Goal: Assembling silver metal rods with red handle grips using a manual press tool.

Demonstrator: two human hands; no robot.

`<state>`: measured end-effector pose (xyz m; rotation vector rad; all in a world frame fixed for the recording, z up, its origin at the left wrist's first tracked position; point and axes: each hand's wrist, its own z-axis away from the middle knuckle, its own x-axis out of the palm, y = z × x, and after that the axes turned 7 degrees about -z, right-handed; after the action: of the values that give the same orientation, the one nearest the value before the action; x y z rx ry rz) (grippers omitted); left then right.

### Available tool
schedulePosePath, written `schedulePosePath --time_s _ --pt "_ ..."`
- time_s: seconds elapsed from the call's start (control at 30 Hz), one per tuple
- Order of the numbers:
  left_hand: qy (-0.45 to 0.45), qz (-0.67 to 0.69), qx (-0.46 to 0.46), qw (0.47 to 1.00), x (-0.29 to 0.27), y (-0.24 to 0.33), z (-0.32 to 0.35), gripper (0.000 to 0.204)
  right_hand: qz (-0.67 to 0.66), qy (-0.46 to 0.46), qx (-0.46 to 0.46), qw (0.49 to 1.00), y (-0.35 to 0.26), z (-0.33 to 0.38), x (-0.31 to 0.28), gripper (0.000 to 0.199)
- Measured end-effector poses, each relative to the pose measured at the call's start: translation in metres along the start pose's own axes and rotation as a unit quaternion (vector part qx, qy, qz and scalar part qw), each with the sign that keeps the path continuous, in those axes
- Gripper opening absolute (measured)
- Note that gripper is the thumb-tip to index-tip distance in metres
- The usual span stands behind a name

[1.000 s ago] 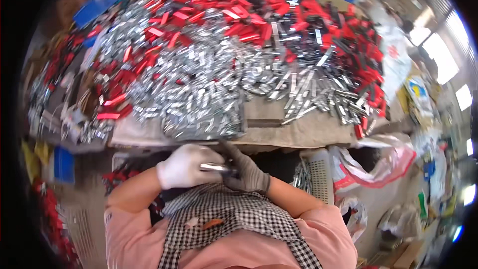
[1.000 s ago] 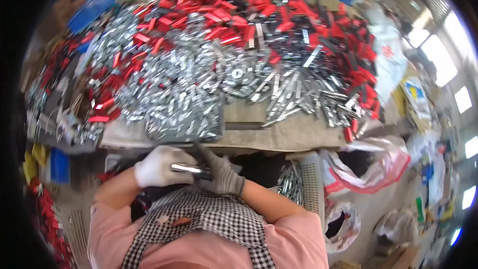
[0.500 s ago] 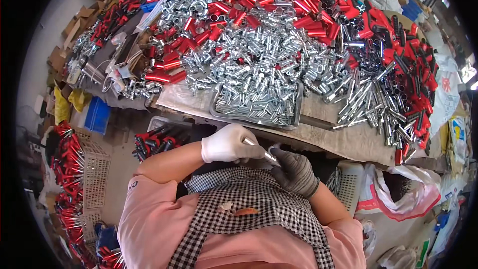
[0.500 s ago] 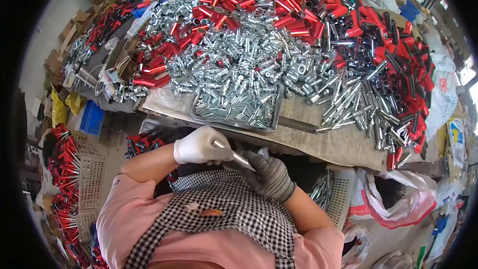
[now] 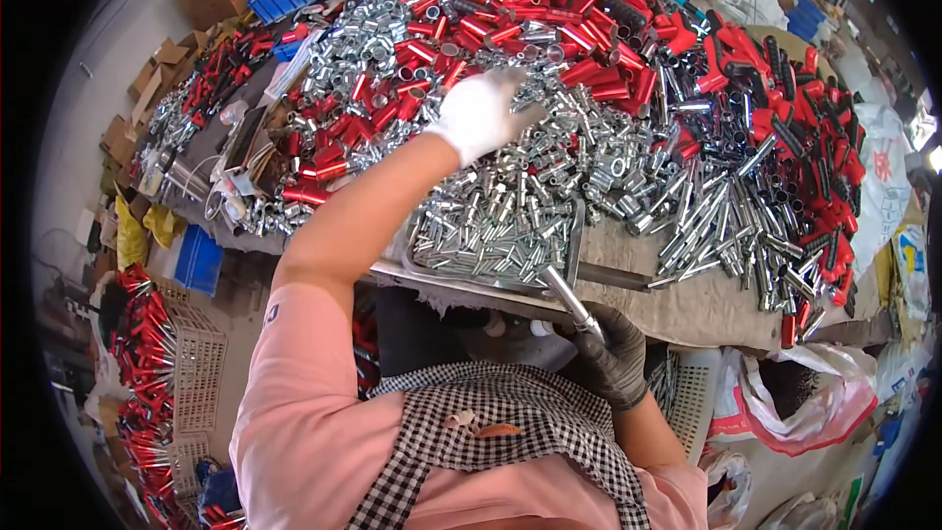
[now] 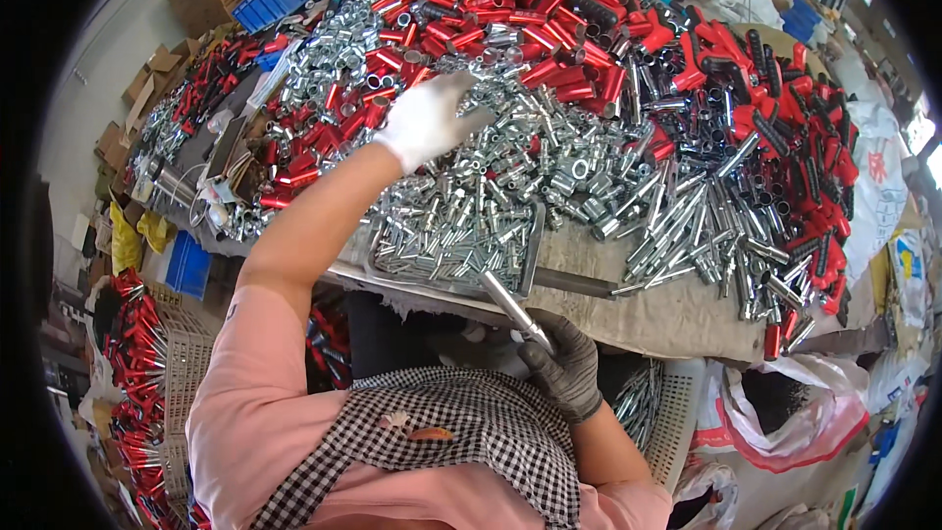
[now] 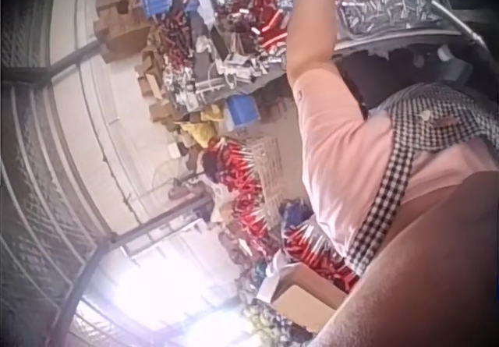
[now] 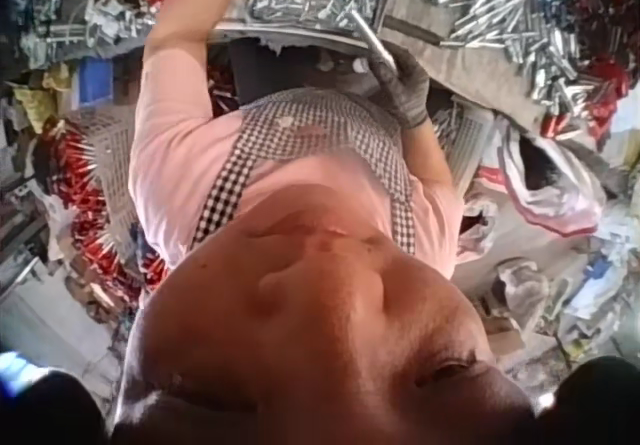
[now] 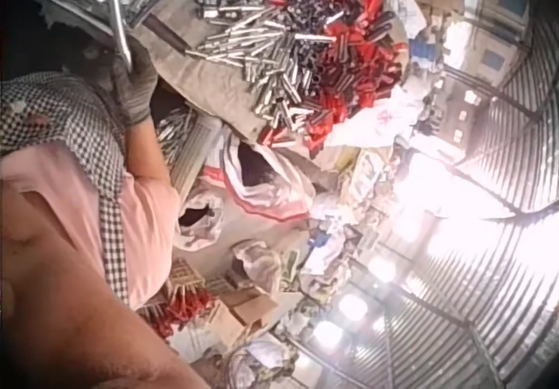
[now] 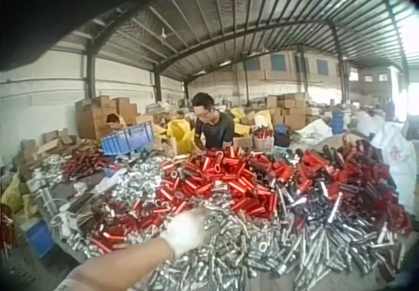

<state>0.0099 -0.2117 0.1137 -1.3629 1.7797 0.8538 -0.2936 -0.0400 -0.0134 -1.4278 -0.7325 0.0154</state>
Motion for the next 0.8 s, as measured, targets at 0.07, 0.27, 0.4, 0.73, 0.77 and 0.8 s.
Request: schedulePosePath --time_s 0.07,0.27,0.4,0.73,0.77,0.8 --pt "-0.082 -0.071 -0.037 0.993 0.024 -0.001 -0.035 0.058 -0.001 0.007 0.008 1.000 -0.004 -0.003 0.001 0.049" --pt "-0.243 -0.163 -0.055 0.955 0.037 -0.002 -0.088 0.032 -0.038 0.050 0.021 0.998 -0.008 -0.005 0.000 0.044" --pt "-0.155 0.134 -0.149 0.967 0.013 -0.039 -0.081 0.039 -0.041 0.089 0.028 0.995 -0.004 -0.005 -0.007 0.045" --pt "-0.162 0.763 -0.106 0.616 -0.033 -0.010 0.077 0.042 0.121 0.091 -0.038 0.988 -0.012 -0.007 0.004 0.035" --pt "-0.157 0.779 -0.106 0.598 -0.027 -0.003 0.104 0.044 0.156 0.084 -0.048 0.983 -0.014 -0.009 0.007 0.035" --pt "-0.174 0.757 -0.145 0.613 -0.033 0.014 0.124 0.047 0.227 0.073 -0.094 0.967 -0.018 -0.010 0.011 0.033"
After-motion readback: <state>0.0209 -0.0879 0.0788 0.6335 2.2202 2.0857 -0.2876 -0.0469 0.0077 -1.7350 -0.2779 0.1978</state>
